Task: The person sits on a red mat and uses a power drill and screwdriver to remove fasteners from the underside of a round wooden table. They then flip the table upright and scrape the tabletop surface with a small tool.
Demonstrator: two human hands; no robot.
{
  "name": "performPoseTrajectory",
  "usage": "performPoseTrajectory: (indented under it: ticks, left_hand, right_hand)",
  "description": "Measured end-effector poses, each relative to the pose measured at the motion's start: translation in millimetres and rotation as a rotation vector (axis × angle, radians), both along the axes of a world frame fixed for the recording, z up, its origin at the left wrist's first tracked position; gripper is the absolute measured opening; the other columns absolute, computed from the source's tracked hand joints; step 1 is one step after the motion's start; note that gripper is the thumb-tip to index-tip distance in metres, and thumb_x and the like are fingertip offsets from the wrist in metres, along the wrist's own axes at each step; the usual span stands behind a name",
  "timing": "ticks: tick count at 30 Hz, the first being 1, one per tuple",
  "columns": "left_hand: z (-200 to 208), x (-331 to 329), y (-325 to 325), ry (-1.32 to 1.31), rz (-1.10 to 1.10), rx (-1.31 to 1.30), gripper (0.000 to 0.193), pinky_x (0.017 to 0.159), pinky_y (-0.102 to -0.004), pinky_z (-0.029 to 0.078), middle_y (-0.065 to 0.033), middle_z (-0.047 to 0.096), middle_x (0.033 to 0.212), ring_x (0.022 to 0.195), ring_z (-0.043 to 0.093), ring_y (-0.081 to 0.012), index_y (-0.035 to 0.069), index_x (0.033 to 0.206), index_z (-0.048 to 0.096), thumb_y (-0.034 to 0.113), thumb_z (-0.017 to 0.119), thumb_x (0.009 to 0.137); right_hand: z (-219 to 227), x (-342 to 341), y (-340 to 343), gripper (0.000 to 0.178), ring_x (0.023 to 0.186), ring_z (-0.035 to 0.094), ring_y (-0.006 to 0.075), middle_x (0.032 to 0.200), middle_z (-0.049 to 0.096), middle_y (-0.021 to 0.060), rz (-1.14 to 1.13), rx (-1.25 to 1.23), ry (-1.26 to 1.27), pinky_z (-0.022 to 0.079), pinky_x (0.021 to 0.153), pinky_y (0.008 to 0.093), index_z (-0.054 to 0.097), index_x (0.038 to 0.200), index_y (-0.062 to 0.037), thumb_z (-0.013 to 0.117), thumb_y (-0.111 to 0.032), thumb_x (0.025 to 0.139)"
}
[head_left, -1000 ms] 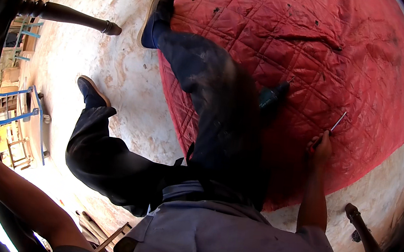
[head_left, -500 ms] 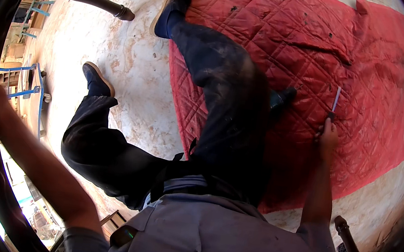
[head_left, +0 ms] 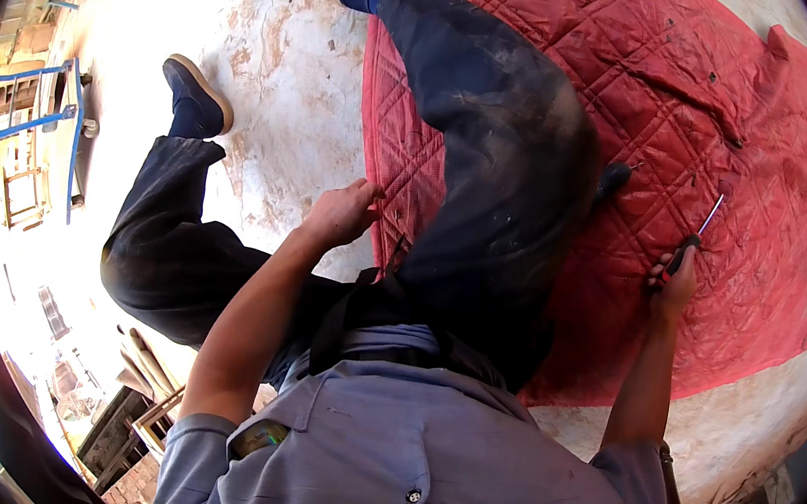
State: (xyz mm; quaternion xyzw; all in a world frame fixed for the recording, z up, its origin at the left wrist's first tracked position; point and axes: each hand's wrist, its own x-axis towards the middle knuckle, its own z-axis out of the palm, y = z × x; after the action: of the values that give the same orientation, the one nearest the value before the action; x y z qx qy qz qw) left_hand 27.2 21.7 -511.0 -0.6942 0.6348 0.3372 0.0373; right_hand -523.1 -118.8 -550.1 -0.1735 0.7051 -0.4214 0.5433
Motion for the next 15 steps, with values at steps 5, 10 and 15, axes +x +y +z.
performPoseTrajectory:
  ticks: [5,10,15]
  left_hand:
    - [-8.6,-27.3,-5.0,0.077,0.154,0.106,0.027,0.077,-0.0483,0.053,-0.0177,0.07,0.093,0.088,0.068,-0.0387,0.008,0.099,0.064,0.03,0.068,0.084]
    - [-35.7,-38.2,-1.7,-0.053,0.126,0.084,0.022,0.077,-0.0487,0.053,-0.0219,0.07,0.091,0.09,0.068,-0.0395,0.004,0.1,0.065,0.021,0.062,0.086]
    - [-18.6,-39.6,3.5,0.016,0.335,-0.058,0.026,0.073,-0.0459,0.054,-0.0198,0.071,0.088,0.083,0.07,-0.0373,0.01,0.113,0.063,0.009,0.055,0.088]
  right_hand:
    - [0.8,0.5,-1.6,0.035,0.05,0.052,0.0135,0.073,0.057,0.0027,-0.003,-0.008,0.003,0.039,0.039,0.0268,0.053,0.093,-0.0128,0.052,-0.048,0.099]
    - [3.6,5.0,-6.0,0.037,0.048,0.052,0.0144,0.07,0.056,0.0029,-0.007,-0.008,0.001,0.039,0.038,0.0272,0.053,0.089,-0.0115,0.051,-0.047,0.1]
    - [9.7,8.6,-3.6,0.043,0.043,0.051,0.016,0.062,0.053,0.0051,0.05,-0.017,0.037,0.038,0.036,0.0281,0.053,0.083,-0.0081,0.048,-0.046,0.101]
